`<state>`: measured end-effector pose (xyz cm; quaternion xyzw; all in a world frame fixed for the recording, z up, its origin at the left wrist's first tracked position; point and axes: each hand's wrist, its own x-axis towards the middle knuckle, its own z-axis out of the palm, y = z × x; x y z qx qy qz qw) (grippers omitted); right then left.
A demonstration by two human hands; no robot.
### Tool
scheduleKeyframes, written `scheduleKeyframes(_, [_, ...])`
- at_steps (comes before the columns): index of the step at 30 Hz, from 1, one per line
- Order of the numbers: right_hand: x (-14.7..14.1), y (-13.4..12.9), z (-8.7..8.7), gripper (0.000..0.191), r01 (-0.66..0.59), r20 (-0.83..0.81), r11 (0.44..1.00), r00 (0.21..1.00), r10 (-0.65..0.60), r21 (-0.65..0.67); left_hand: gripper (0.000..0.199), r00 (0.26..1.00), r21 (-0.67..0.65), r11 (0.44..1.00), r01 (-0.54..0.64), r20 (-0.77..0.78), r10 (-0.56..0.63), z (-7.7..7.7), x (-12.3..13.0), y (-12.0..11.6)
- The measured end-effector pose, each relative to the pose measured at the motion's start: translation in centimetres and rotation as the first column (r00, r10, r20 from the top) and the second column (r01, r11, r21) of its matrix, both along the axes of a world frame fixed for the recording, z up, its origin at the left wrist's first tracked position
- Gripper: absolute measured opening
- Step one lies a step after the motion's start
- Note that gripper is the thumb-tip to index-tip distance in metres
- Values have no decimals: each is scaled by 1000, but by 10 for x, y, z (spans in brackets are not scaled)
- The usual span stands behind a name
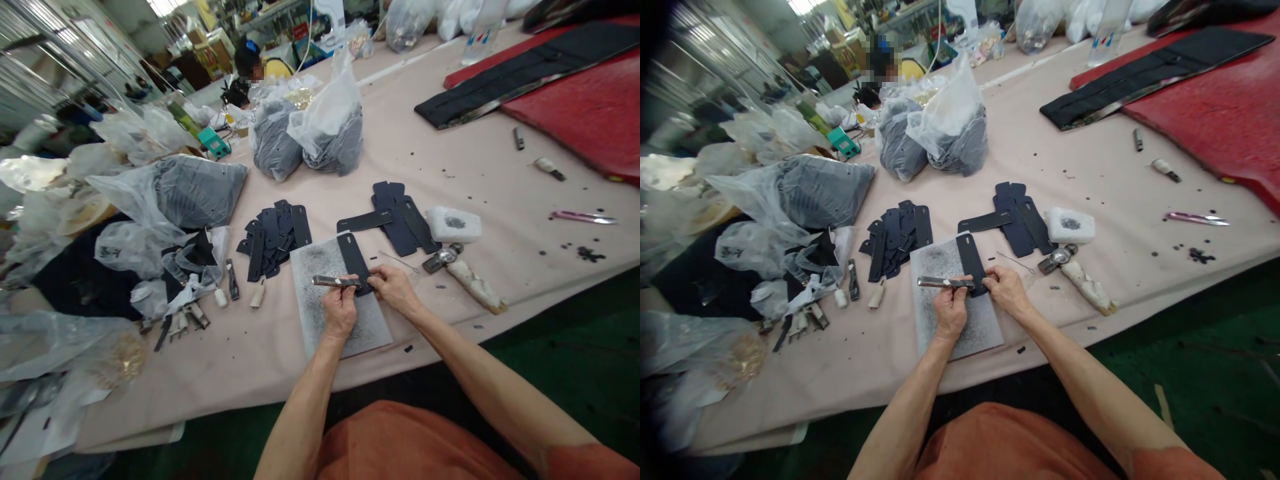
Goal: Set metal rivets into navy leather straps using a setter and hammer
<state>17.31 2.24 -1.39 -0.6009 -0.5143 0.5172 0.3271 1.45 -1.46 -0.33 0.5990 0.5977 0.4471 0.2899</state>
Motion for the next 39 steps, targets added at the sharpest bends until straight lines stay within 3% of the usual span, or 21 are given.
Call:
scheduleKeyframes(4, [3,-8,0,33,-30,-62,999,998,29,-12,21,999,-33,999,40,-19,-41,-2,2,2])
scheduleKeyframes(8, [4,-10,-6,44,-16,31,997,999,14,77,22,998,-58,998,28,-55,-32,-1,2,2])
scheduleKeyframes(15, [3,-8,-8,39,-101,120,986,989,85,131,23,998,-50,998,39,-54,-42,2,2,0])
scheduleKeyframes(27, [4,-10,-13,34,-97,112,984,990,81,149,24,985,-45,992,115,-123,-120,-2,3,4])
scheduleKeyframes(39, [3,-11,-17,35,-81,91,983,994,67,167,20,982,55,981,187,-39,-185,-7,-1,5])
